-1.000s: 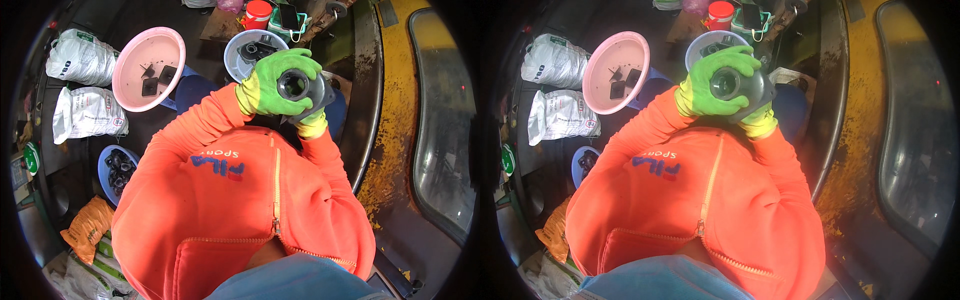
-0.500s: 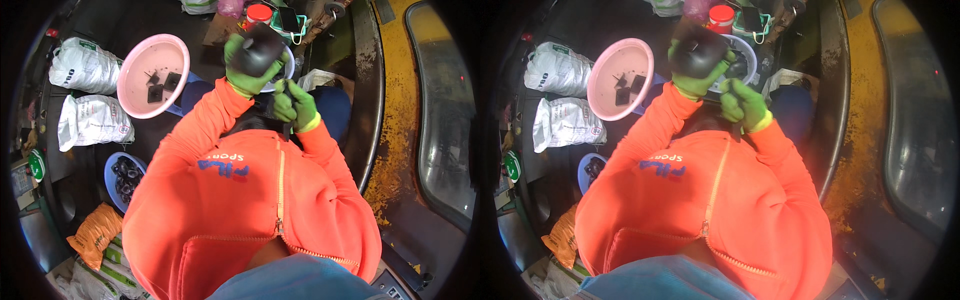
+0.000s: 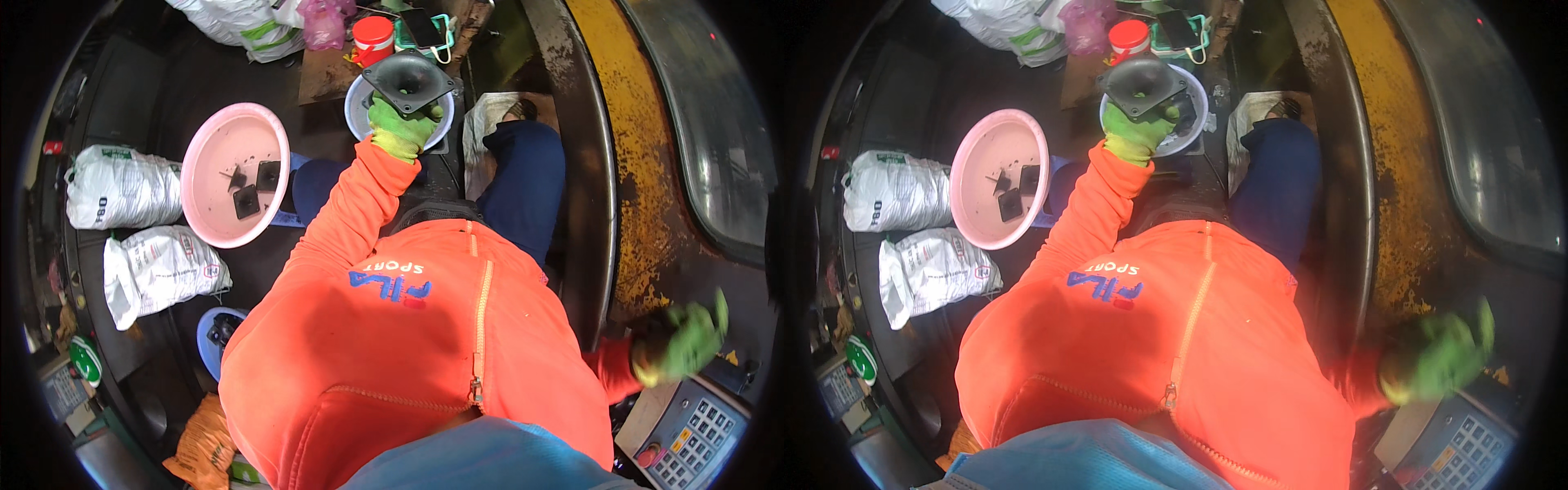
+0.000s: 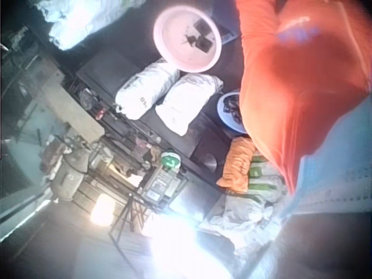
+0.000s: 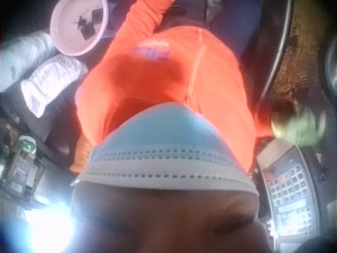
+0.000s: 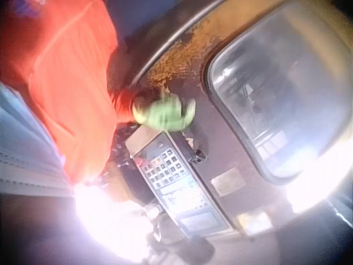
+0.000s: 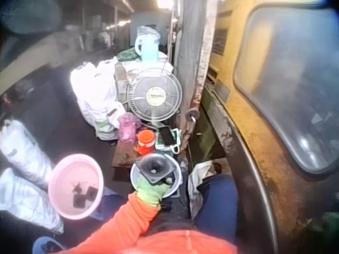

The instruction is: The person sits on the floor and repeatedly picks up black molded plastic parts from a white bucket. They wipe each part with a cloth, rotate it to clean different sides, and place it back into the bucket. The person also briefly handles a small metal tool and a pink basin containing other parts.

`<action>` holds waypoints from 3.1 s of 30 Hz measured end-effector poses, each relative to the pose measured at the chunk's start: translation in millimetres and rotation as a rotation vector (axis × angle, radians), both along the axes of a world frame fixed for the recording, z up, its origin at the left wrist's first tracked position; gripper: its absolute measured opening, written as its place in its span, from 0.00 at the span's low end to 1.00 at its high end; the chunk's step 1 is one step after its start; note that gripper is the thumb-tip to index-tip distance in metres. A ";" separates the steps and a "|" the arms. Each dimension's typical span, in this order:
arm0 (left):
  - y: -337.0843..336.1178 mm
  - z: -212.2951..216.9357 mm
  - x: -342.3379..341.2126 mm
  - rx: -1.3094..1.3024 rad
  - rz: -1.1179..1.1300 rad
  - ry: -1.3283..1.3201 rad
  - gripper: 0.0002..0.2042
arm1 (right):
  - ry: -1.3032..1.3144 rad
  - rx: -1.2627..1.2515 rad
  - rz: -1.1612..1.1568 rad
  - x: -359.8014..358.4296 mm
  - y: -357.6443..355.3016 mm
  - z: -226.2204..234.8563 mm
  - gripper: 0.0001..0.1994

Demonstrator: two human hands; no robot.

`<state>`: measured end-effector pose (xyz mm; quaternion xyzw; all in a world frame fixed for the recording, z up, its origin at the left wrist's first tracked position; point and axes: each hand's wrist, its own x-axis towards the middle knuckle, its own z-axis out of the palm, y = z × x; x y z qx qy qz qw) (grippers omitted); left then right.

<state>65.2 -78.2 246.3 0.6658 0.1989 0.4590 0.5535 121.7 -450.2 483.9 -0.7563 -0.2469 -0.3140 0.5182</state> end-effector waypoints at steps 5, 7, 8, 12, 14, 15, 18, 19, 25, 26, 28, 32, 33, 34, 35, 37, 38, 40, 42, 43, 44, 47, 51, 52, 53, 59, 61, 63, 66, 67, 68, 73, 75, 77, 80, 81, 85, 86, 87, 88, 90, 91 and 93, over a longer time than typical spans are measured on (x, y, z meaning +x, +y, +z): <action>-5.9 10.2 3.8 0.543 0.214 0.326 0.30 | -0.353 0.152 -0.324 15.1 -50.7 14.0 0.13; -13.0 17.0 5.5 -0.483 -0.251 -0.307 0.27 | -0.444 0.185 -0.472 25.7 -66.1 23.0 0.12; -13.6 21.1 5.2 -0.674 -0.378 -0.493 0.25 | -0.470 0.202 -0.538 29.3 -71.8 30.0 0.11; 2.9 28.3 -8.8 -0.306 -0.304 -0.200 0.21 | -0.556 0.234 -0.825 41.0 -75.0 61.6 0.10; 20.8 22.9 -16.2 0.015 -0.206 0.106 0.23 | -0.574 0.280 -0.958 50.1 -64.8 66.6 0.11; 28.8 17.4 -16.5 -0.156 -0.288 -0.015 0.21 | -0.669 0.220 -0.955 58.1 -56.3 62.9 0.11; 48.2 -5.8 -4.9 -0.369 -0.524 -0.128 0.18 | -0.566 0.304 -0.504 75.7 -30.7 52.5 0.12; 52.0 -14.4 2.5 -0.136 -0.493 0.054 0.17 | -0.678 0.342 -0.426 87.7 -16.9 46.3 0.10; 59.5 -33.7 55.1 -0.127 -0.648 0.098 0.16 | -0.623 0.231 -0.299 150.0 57.9 61.0 0.14; 64.7 -28.3 59.9 -0.059 -0.696 0.071 0.16 | -0.412 0.314 -0.196 157.8 61.7 67.6 0.13; 65.3 -14.1 64.3 -0.776 -0.865 -0.173 0.17 | -0.478 0.501 -0.072 183.2 61.8 88.6 0.12; 48.5 23.2 64.0 -0.625 -0.818 -0.114 0.17 | -0.161 0.641 -0.215 263.2 27.5 145.9 0.23; 39.1 31.8 61.4 -0.800 -0.768 -0.151 0.13 | -0.098 0.536 -0.329 291.7 17.6 157.5 0.28; 31.8 41.0 60.3 -0.873 -0.730 -0.167 0.11 | -0.106 0.392 -0.397 322.7 7.5 165.9 0.30; 24.6 49.3 56.8 -0.921 -0.702 -0.163 0.10 | -0.099 0.366 -0.409 353.1 -2.1 164.6 0.34; 13.7 62.4 49.9 -0.947 -0.652 -0.164 0.09 | -0.072 0.315 -0.424 409.5 -31.7 154.6 0.40; 10.8 66.4 46.1 -0.926 -0.632 -0.148 0.11 | -0.002 0.315 -0.398 433.8 -51.4 146.9 0.40; 11.0 68.5 37.4 -0.747 -0.586 -0.096 0.16 | 0.161 0.413 -0.260 477.0 -90.7 132.7 0.41; 18.0 63.4 30.1 -0.734 -0.560 -0.083 0.18 | 0.169 0.510 -0.402 516.6 -116.5 116.5 0.40; 22.5 58.9 26.9 -0.763 -0.525 -0.060 0.17 | 0.200 0.564 -0.424 534.1 -126.7 111.4 0.39; 28.9 54.5 25.2 -0.825 -0.456 -0.010 0.15 | 0.160 0.686 -0.452 549.8 -134.2 106.4 0.39; 39.8 44.5 24.9 -1.099 -0.664 -0.224 0.17 | 0.135 0.614 -0.543 584.6 -150.5 105.6 0.34; 29.0 51.8 38.8 -1.094 -0.678 -0.252 0.17 | 0.075 0.343 -0.713 600.1 -155.5 117.0 0.29; 22.6 56.9 44.6 -1.072 -0.608 -0.176 0.16 | 0.091 0.298 -0.777 601.4 -152.7 120.1 0.28; 15.5 62.2 50.9 -1.049 -0.538 -0.099 0.15 | 0.159 0.241 -0.707 600.0 -153.6 123.5 0.25; -12.1 70.2 82.8 -0.917 -0.524 0.006 0.08 | 0.097 -0.120 -1.015 607.8 -174.9 125.6 0.24; -13.0 64.8 84.4 -0.473 -0.458 0.143 0.08 | -0.016 -0.037 -1.056 611.4 -196.4 124.6 0.25; -9.6 63.7 82.7 -0.060 -0.454 0.231 0.08 | 0.001 0.114 -0.948 607.9 -215.3 125.9 0.30; -4.3 77.0 81.4 0.515 -0.459 0.194 0.11 | -0.076 0.513 -0.727 583.2 -208.3 139.0 0.39; -4.3 85.8 82.6 0.665 -0.474 0.186 0.17 | -0.164 0.491 -0.735 564.2 -197.8 146.8 0.38; -5.7 95.5 85.2 0.839 -0.426 0.135 0.16 | -0.198 0.502 -0.574 540.6 -181.7 156.6 0.37; -32.9 142.8 105.8 -0.366 -0.909 0.038 0.17 | -0.332 0.132 -0.071 374.1 -43.9 176.3 0.12; -38.3 157.1 111.3 -0.343 -0.992 -0.070 0.15 | -0.750 -0.355 0.125 303.2 19.2 162.6 0.14; -37.6 167.4 108.8 -0.521 -1.094 -0.136 0.19 | -0.934 -0.813 0.271 245.3 75.3 143.4 0.22; -25.5 171.8 94.4 -0.397 -1.140 -0.028 0.20 | -1.227 -1.086 0.346 181.0 145.5 82.9 0.05; -21.6 168.1 86.6 -0.511 -1.150 0.053 0.19 | -1.285 -1.204 0.384 164.9 158.0 66.6 0.06; -11.6 130.4 49.1 -0.541 -0.983 0.218 0.18 | -1.340 -1.206 0.718 128.9 198.5 22.4 0.08; -2.2 118.0 35.4 -0.257 -0.931 0.319 0.18 | -1.232 -1.215 0.793 122.6 207.9 14.7 0.08; 2.9 104.9 20.7 0.304 -0.636 0.264 0.19 | -1.069 -1.132 0.947 119.5 216.4 9.9 0.09; 6.2 91.4 2.7 0.895 -0.332 0.294 0.21 | -0.869 -1.137 1.057 120.2 225.1 9.1 0.11; 11.6 68.1 -30.4 0.247 -0.313 0.249 0.23 | -0.551 -0.962 0.999 135.6 228.5 22.0 0.17; 17.9 56.3 -46.0 -0.154 -0.250 0.021 0.23 | -0.308 -0.745 0.933 149.6 231.5 28.9 0.12; 32.7 28.5 -83.3 -0.621 -0.074 -0.023 0.18 | 0.124 -0.224 0.833 188.7 236.2 47.7 0.11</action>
